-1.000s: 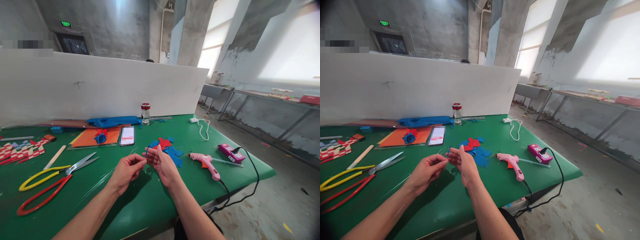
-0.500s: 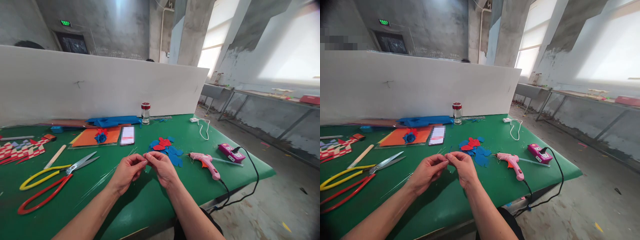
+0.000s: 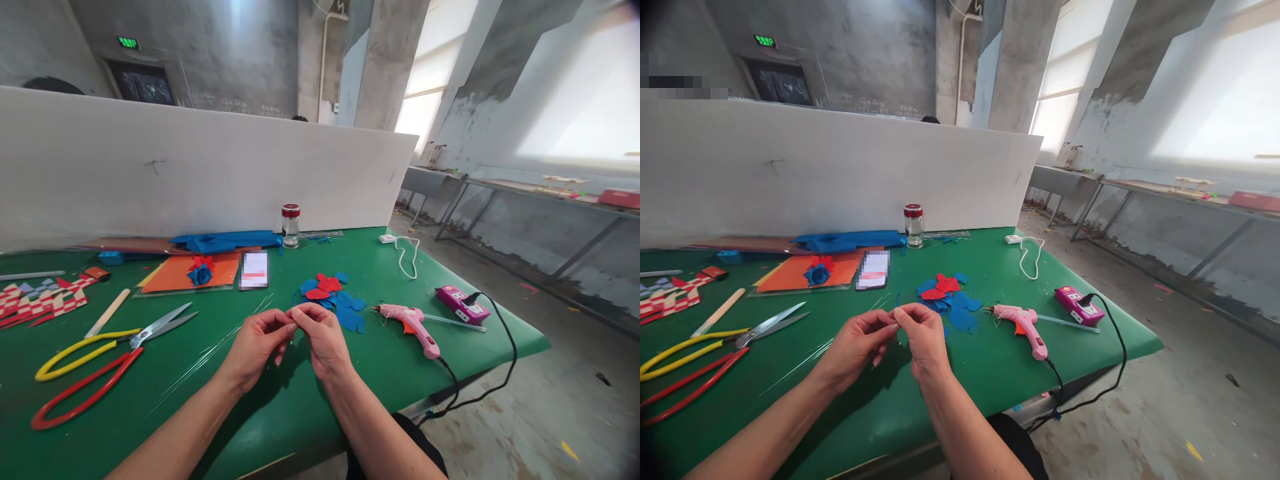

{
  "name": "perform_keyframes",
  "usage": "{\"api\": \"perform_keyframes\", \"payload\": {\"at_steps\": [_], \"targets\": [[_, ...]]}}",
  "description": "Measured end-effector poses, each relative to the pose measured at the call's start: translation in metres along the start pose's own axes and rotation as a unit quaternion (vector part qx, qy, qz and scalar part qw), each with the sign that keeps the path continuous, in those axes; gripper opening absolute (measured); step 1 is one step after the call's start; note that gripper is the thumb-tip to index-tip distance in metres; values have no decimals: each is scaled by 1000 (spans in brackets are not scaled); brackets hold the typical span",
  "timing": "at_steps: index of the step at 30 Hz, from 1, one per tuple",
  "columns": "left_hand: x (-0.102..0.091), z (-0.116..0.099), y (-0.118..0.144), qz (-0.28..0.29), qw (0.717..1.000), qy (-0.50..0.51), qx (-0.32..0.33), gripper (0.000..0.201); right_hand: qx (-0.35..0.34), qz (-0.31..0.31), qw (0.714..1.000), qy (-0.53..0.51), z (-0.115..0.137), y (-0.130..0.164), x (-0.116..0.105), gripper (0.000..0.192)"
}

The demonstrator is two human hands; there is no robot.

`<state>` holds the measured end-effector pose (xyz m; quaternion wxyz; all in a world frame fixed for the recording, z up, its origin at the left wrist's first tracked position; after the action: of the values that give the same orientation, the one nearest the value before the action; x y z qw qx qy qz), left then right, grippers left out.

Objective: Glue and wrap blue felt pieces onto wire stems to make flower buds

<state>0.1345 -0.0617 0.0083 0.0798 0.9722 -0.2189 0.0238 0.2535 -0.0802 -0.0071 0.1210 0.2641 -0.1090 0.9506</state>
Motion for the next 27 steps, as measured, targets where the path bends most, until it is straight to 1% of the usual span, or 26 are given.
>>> {"api": "perform_keyframes", "payload": {"at_steps": [2,4,6,7,9,15,20,22,24,25,27], "targets": [[0,-1,0,-10,1000,10,7,34,6,-1,1000,-6,1,0,1,21],[-2,-1,-1,-19,1000,18,10,34,29,27,999,-7,3,0,1,27],[-3,-1,-1,-20,1000,22,9,33,55,61,997,-7,5,-1,0,35],[-3,0,-1,-18,1000,22,7,33,63,68,996,-6,6,-2,-1,38],[-2,0,-1,-12,1000,18,4,33,59,64,996,-4,7,-4,-4,38],[0,0,0,1,1000,0,1,34,21,42,999,1,2,-5,-6,24],[0,1,0,30,999,13,-9,31,-22,57,998,5,5,-2,-2,22],[-2,-1,0,15,1000,4,12,30,-32,87,995,36,11,-2,-1,20],[-3,-4,1,-14,998,-31,52,28,-55,118,989,73,17,-2,-2,21],[-4,-5,2,-30,995,-54,76,27,-78,126,985,94,20,-2,-3,24],[-6,-7,3,-57,987,-98,117,25,-132,121,974,140,24,-3,-6,28]]}}
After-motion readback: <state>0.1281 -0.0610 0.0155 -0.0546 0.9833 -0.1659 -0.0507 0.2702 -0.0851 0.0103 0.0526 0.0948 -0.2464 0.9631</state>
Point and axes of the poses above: each hand's wrist, its own y-axis away from the middle knuckle, its own x-axis out of the palm, z = x × y, the point moved 1 cm from there along -y, towards the middle knuckle, and after that the axes turned 7 degrees about -x, right-handed, at the moved point
